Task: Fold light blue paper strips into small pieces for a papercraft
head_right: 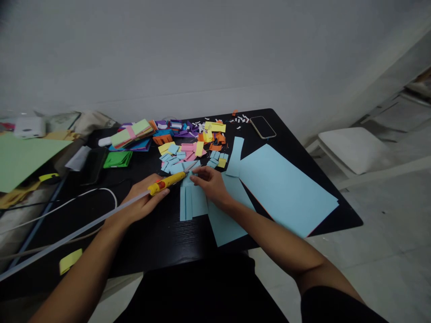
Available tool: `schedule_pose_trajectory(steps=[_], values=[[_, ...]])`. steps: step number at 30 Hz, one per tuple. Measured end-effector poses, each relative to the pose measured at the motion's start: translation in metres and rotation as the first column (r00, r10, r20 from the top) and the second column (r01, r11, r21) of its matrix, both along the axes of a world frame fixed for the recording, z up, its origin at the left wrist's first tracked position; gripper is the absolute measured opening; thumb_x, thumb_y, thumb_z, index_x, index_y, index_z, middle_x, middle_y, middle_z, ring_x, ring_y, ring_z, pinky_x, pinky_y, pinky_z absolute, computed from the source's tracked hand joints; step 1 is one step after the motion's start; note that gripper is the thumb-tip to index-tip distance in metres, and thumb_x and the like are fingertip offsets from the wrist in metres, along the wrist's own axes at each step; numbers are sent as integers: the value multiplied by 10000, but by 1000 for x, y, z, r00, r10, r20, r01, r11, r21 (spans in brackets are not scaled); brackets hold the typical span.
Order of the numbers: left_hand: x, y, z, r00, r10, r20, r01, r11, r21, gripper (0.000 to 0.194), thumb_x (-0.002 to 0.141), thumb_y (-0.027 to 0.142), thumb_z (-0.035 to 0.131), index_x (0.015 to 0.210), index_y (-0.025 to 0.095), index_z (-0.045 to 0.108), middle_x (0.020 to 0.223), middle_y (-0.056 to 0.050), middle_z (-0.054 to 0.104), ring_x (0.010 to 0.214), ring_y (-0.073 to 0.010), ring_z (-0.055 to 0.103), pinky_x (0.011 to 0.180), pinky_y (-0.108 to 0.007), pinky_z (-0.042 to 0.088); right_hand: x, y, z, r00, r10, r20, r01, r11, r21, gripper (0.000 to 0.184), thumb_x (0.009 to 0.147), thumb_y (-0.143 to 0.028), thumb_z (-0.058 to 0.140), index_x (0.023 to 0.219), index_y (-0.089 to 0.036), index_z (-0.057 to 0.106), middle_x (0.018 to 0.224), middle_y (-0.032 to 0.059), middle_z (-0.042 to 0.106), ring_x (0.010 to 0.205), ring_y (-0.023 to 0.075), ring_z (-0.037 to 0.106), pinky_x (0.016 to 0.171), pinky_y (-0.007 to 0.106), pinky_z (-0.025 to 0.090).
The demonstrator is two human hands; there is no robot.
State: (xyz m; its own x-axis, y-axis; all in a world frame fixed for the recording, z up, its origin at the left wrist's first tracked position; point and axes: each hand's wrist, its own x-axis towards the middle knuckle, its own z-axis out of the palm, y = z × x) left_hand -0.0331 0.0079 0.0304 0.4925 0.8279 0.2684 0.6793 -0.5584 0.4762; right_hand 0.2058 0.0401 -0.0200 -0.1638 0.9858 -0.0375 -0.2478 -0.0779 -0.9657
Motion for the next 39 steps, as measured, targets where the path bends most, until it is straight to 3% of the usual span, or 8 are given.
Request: schedule_pose_trajectory(steps=[8,12,16,22,26,28,32,39], values=[[-31,11,-1,956,247,-156,-250,968,0,238,999,382,511,1137,209,598,1123,-109,611,969,-269,657,846,-409,554,1,0,4,1000,4,-2,-4,1000,6,270,731,-424,871,884,-233,756,920,32,732,869,194,672,781,367,604],[-55,19,-1,815,438,-379,-476,879,-6,280,864,292,565,1116,173,594,1133,-155,582,909,-337,669,789,-477,563,0,-1,5,1000,-1,4,1,1000,17,254,775,-461,838,876,-245,750,927,35,722,886,197,664,808,384,617],[-65,22,-7,719,476,-506,-585,808,-72,323,790,272,595,1092,158,599,1088,-156,581,860,-342,679,783,-479,563,-1,0,0,1000,0,6,0,1000,9,313,687,-409,911,828,-237,691,852,10,706,816,183,669,789,383,614],[-64,23,-11,743,485,-460,-554,832,-17,338,768,266,630,1085,147,630,1101,-174,601,1031,-384,648,924,-517,538,-2,-2,0,1000,6,-1,-6,1000,1,405,654,-369,938,871,-237,623,759,-29,679,722,161,676,746,363,594],[-30,15,-5,893,442,-89,-431,894,123,206,892,264,570,1065,167,625,1110,-140,639,1080,-327,634,970,-487,516,-4,-8,1,997,36,65,-39,998,47,424,688,-370,920,927,-244,593,712,-45,668,679,153,659,711,336,555],[-5,7,-6,968,249,40,-251,967,51,166,977,323,548,1050,197,628,999,-77,668,953,-252,657,887,-414,539,-5,-11,-1,993,55,109,-63,995,79,418,709,-379,905,937,-248,581,681,-60,642,645,146,632,677,317,530],[27,-3,-17,980,65,189,-52,996,-73,162,1022,344,565,996,201,635,867,-23,648,798,-179,627,736,-313,515,-7,-16,-5,973,90,211,-125,980,155,377,749,-383,869,964,-240,593,706,-54,650,672,149,638,688,306,524],[24,-2,-23,965,98,245,-71,991,-117,158,1032,295,546,941,192,624,789,2,627,705,-148,582,672,-278,466,-9,-17,-7,958,117,261,-164,972,166,363,753,-355,860,1008,-227,635,761,-31,678,749,166,689,768,330,571]])
